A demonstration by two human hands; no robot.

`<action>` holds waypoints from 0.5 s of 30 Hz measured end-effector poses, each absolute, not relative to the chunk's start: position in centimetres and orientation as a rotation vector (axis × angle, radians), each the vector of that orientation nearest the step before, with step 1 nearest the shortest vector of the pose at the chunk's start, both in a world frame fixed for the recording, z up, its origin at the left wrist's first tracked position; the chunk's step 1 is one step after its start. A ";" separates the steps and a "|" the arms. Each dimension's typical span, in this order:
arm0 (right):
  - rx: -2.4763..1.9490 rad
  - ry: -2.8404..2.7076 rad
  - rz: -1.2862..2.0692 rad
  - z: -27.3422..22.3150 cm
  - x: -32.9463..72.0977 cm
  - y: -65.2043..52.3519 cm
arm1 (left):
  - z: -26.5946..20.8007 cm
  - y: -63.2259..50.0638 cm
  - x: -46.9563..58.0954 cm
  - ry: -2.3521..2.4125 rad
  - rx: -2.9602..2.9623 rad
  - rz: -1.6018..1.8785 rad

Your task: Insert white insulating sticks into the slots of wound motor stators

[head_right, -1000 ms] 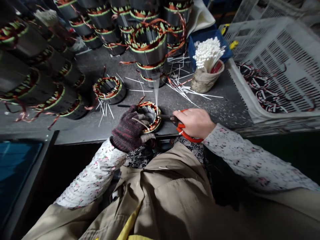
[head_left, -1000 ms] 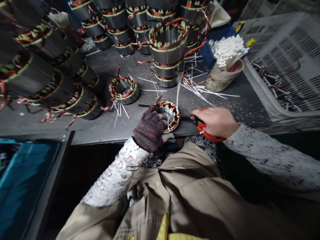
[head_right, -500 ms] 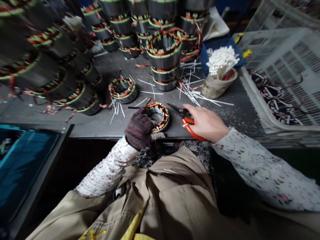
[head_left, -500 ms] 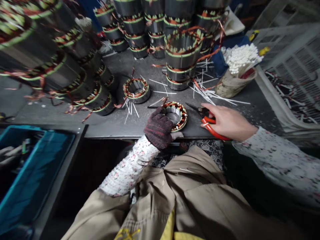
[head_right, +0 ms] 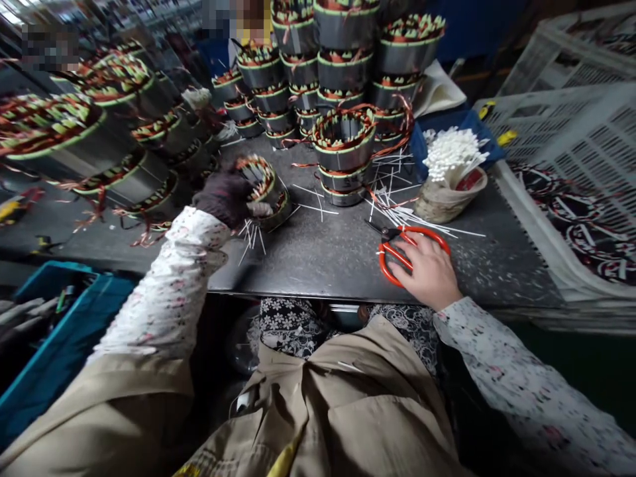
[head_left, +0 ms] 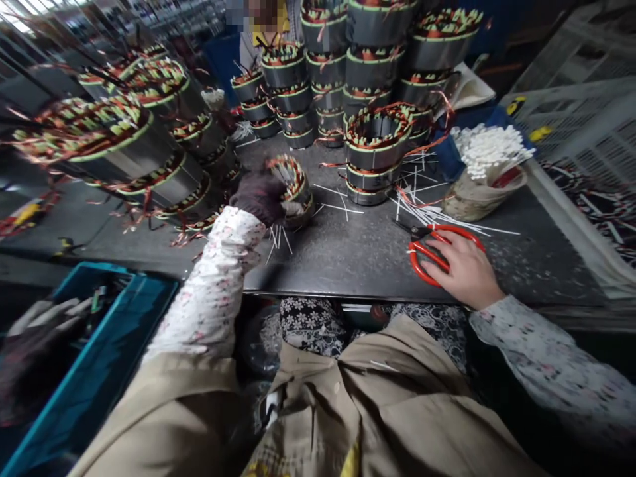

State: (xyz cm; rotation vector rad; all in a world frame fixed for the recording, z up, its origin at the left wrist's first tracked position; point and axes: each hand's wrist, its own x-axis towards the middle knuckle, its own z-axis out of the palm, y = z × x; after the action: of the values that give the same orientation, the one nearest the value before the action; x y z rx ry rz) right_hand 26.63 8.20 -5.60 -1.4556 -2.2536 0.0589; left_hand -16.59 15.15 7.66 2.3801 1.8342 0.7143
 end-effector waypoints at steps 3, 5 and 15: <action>-1.458 -2.246 0.063 -5.5 26.6 8.1 | 6.5 17.1 -19.1 1.738 2.578 0.493; -1.449 -2.243 0.053 -5.4 26.5 8.1 | 6.0 17.2 -20.2 1.721 2.685 0.424; -1.446 -2.229 -0.013 -5.4 26.0 8.0 | 11.0 17.4 -3.8 1.723 2.817 0.816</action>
State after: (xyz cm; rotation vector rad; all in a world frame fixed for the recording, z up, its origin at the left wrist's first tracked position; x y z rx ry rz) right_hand 26.02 7.98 -5.44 -1.4457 -2.2285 -0.0128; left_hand -3.84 17.38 10.98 2.8166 1.7233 0.8159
